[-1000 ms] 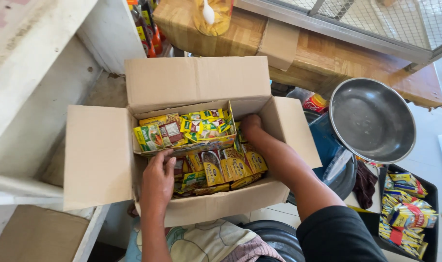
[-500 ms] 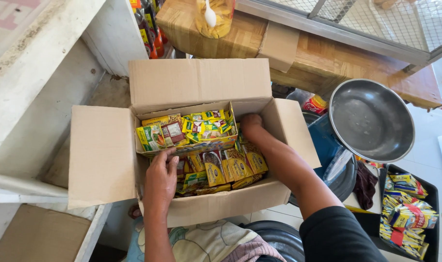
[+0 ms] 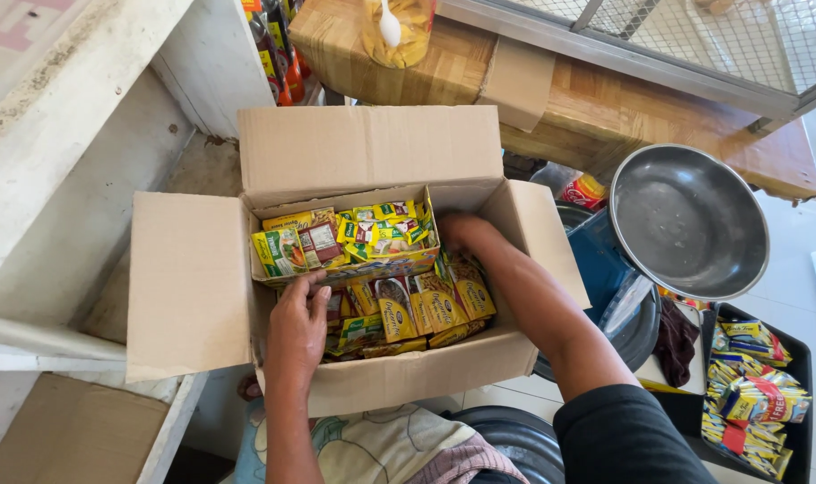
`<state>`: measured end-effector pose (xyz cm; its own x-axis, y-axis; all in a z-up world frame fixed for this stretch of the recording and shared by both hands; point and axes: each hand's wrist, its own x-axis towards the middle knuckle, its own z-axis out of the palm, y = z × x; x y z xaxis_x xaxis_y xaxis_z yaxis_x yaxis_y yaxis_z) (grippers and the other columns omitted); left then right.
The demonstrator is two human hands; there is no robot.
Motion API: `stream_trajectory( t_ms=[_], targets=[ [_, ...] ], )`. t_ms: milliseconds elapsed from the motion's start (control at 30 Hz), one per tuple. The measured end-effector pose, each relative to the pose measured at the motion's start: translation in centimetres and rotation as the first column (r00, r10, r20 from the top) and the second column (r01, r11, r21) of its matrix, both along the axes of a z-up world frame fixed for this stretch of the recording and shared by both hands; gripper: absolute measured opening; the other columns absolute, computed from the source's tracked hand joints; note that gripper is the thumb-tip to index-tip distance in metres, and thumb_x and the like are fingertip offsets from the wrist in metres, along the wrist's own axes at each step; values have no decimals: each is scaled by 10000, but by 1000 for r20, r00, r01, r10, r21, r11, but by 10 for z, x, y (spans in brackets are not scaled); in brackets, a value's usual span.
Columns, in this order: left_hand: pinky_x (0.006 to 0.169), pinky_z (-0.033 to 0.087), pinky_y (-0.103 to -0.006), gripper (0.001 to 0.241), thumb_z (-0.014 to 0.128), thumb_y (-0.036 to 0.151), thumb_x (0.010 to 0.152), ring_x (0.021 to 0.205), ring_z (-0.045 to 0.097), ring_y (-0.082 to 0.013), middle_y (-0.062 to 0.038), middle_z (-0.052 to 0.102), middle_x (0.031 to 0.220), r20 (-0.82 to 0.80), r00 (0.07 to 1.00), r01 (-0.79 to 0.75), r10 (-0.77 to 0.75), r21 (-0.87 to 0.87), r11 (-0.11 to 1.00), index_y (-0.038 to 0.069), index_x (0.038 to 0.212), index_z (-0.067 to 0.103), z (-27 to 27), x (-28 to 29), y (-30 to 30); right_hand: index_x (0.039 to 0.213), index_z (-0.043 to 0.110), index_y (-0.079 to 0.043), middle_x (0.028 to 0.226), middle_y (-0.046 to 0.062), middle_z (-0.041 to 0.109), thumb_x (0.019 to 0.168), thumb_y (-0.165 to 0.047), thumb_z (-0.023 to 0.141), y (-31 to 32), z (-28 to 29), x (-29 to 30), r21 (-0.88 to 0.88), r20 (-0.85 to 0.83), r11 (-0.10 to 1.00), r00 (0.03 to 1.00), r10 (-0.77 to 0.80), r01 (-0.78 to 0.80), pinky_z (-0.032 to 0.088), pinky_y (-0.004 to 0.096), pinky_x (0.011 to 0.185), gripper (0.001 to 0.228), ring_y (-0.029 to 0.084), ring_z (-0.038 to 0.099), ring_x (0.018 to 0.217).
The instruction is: The person is taking small food packets from a cardboard box and arranging them neatly on wooden shelves.
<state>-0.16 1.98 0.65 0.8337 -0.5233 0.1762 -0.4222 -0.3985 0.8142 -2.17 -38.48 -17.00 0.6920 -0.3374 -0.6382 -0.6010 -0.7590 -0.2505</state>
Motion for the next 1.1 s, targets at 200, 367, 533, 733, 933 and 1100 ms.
stream_trajectory(
  t_ms=[200,367,533,733,933,1100],
  targets=[
    [788,549,-429,278,627,197,987,915,701,-348,-179,712,1162,-41,999,-21,23,51,998,60,1227,660,5,-2,0,1209,713,-117,1071,172,769,823,-100,725,21,26,-16,11,36,990,990,139,-140,611,457,694,386,333,754,835],
    [785,554,-429,286,623,207,983,895,708,-339,-165,710,1176,-88,995,-31,38,81,996,67,1230,656,11,-3,-2,1218,706,-148,1103,155,755,765,-248,808,53,86,-28,6,98,965,961,260,-262,587,449,779,475,330,732,922],
    [806,557,-429,285,620,212,985,941,713,-344,-175,709,1178,-80,996,-21,27,70,997,65,1226,659,6,-3,-1,1228,699,-179,1136,137,741,707,-394,893,42,75,-84,7,158,925,914,374,-380,563,440,863,596,327,711,1009],
    [896,536,-444,280,626,210,983,1074,670,-395,-195,707,1188,21,999,-29,29,10,1000,66,1219,671,-13,5,0,1055,727,-128,1057,167,745,770,-271,770,43,50,-45,-236,217,894,876,430,-381,570,465,849,321,353,718,980],
    [878,546,-440,264,578,211,1004,1054,690,-377,-181,729,1164,3,998,-64,64,-27,998,77,1211,673,-20,6,1,860,755,-55,953,202,743,814,-96,643,11,70,-68,-425,243,878,906,347,-222,585,497,806,129,384,723,925],
    [794,572,-409,343,468,216,1030,909,758,-271,-122,771,1051,-183,963,-217,198,-92,972,150,1334,614,7,2,4,770,735,-22,826,205,723,822,-240,704,53,208,-113,-464,399,880,862,313,-105,560,492,787,227,382,698,832]
  ],
)
